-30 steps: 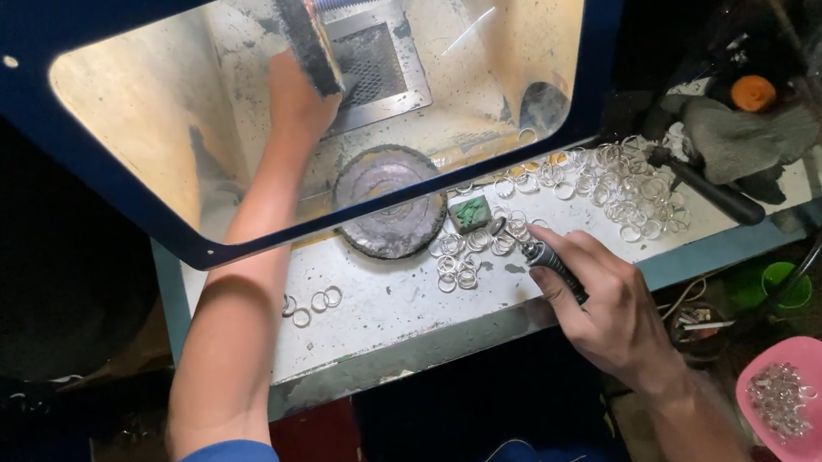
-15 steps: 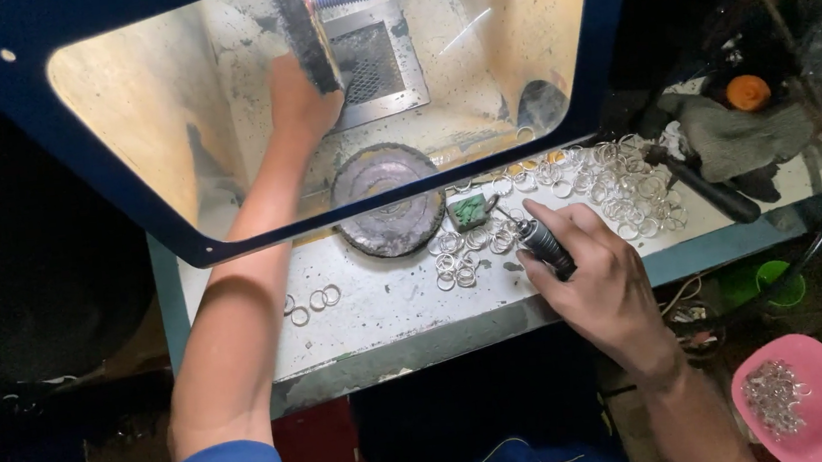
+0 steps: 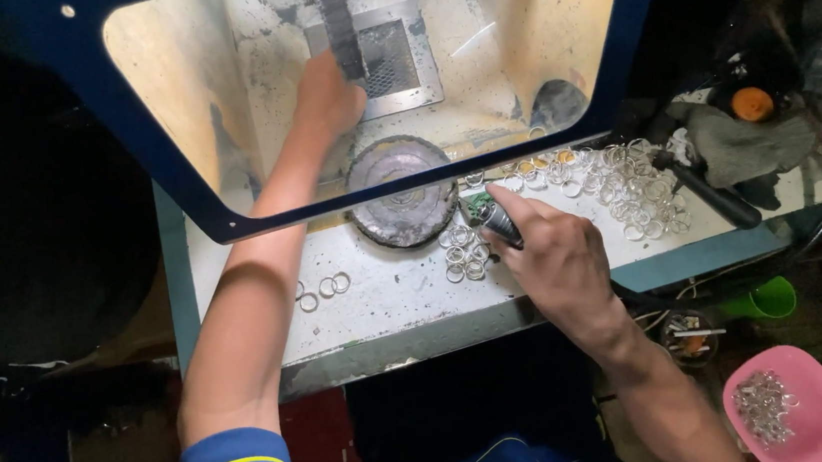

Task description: Using a handheld rotary tool to polish and finish small metal rings at a jewelry workbench.

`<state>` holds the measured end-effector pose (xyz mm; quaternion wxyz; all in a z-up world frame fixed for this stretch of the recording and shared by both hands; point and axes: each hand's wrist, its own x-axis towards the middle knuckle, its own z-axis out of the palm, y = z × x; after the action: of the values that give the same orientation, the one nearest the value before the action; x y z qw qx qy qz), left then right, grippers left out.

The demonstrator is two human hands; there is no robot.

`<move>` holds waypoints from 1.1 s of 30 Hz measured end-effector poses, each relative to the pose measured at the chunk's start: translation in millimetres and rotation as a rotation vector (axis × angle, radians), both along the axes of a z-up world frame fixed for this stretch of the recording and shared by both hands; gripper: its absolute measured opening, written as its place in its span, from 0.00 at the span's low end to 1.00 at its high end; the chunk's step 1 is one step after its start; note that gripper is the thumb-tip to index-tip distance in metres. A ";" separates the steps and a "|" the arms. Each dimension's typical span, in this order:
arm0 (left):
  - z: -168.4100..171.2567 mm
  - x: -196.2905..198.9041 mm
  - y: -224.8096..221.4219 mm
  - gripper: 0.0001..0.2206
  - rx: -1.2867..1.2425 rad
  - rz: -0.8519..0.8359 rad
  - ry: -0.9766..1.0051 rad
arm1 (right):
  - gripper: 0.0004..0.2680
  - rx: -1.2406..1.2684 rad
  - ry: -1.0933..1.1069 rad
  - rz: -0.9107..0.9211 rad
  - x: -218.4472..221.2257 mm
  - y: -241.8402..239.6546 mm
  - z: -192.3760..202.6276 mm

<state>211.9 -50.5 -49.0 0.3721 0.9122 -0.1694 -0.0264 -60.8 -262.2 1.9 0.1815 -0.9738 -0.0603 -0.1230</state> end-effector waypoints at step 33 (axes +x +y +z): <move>185.9 -214.1 43.6 0.14 0.237 0.130 0.087 | 0.09 0.475 0.341 0.078 12.4 37.9 50.8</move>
<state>-2.2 -7.0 137.0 0.2699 0.9568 -0.0894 -0.0616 -48.4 -224.2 52.7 0.4164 -0.9076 -0.0359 0.0390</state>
